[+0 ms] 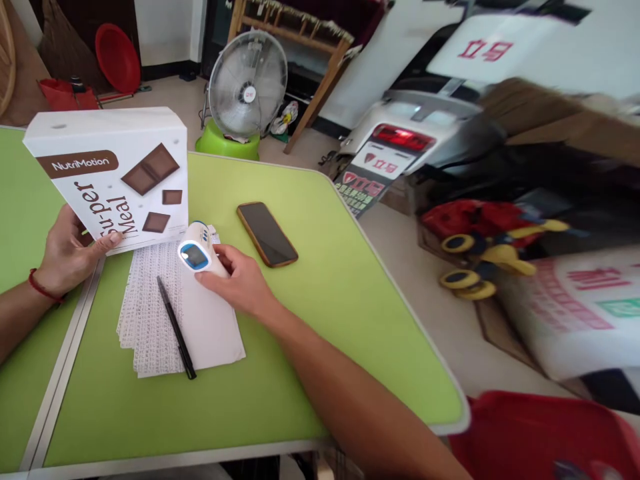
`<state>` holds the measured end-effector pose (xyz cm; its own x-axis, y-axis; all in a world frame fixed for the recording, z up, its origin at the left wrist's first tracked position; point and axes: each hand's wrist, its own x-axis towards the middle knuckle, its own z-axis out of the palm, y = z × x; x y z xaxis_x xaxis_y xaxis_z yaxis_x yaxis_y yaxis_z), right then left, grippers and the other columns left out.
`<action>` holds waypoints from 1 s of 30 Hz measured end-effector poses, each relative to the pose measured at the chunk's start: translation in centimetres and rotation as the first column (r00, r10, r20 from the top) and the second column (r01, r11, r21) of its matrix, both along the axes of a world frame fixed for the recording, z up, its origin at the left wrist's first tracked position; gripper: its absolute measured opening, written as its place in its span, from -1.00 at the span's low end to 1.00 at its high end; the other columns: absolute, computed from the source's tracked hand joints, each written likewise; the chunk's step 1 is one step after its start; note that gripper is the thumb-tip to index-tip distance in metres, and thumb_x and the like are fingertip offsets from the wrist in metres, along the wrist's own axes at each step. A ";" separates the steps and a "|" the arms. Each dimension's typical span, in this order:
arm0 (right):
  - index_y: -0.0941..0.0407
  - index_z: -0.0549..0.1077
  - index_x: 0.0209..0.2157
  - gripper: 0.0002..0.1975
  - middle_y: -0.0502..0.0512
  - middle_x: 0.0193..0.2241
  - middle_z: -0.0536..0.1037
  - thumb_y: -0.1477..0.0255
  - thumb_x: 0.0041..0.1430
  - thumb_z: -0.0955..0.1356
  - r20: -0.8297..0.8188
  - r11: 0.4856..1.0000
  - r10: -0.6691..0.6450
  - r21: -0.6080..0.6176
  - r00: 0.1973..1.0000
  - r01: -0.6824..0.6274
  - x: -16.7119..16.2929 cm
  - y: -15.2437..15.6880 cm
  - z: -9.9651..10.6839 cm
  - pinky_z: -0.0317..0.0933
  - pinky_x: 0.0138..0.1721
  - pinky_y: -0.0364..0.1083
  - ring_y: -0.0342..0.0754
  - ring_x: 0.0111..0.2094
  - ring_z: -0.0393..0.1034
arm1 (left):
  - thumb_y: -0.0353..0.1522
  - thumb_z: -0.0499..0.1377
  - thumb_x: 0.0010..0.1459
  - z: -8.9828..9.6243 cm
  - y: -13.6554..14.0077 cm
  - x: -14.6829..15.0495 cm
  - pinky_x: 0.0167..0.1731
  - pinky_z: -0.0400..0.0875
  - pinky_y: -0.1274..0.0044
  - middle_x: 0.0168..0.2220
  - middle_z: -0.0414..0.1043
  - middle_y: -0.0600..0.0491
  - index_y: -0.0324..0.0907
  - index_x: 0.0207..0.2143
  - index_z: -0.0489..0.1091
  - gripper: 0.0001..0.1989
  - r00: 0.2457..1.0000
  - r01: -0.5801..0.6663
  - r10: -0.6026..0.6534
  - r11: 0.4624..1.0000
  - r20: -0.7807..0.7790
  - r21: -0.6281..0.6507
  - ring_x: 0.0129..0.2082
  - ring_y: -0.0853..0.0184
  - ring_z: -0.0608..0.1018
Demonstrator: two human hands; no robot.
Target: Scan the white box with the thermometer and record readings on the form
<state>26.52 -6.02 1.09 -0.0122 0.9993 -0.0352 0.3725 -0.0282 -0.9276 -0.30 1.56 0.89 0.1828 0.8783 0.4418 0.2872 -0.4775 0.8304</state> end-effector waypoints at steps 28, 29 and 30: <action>0.09 0.49 -0.08 -0.65 0.06 -0.47 0.45 0.52 0.11 0.25 0.563 0.859 0.112 0.360 0.819 -0.364 -2.6 -3.1 -2.0 0.19 -0.39 -0.08 -0.10 -0.47 0.25 | -0.16 0.21 0.16 0.2 -2.1 1.3 -0.18 0.47 0.36 -0.20 0.47 -0.02 -0.13 -0.23 0.40 -0.75 0.790 0.437 -0.300 0.887 -0.534 0.149 -0.19 0.22 0.51; 0.07 0.50 -0.09 -0.66 0.05 -0.48 0.43 0.51 0.13 0.24 0.496 0.862 0.118 0.379 0.861 -0.337 -2.4 -2.8 -2.0 0.20 -0.38 -0.08 -0.10 -0.47 0.24 | -0.15 0.22 0.14 0.3 -2.1 1.4 -0.13 0.46 0.34 -0.16 0.47 -0.05 -0.14 -0.21 0.41 -0.73 0.786 0.448 -0.310 0.882 -0.535 0.147 -0.13 0.20 0.51; 0.05 0.50 -0.10 -0.67 0.03 -0.48 0.42 0.49 0.15 0.22 0.407 0.868 0.127 0.396 0.905 -0.300 -2.1 -2.6 -2.0 0.21 -0.36 -0.07 -0.09 -0.45 0.25 | -0.14 0.23 0.14 0.4 -2.0 1.4 -0.08 0.45 0.32 -0.13 0.46 -0.06 -0.15 -0.20 0.41 -0.70 0.782 0.462 -0.321 0.874 -0.535 0.150 -0.09 0.18 0.50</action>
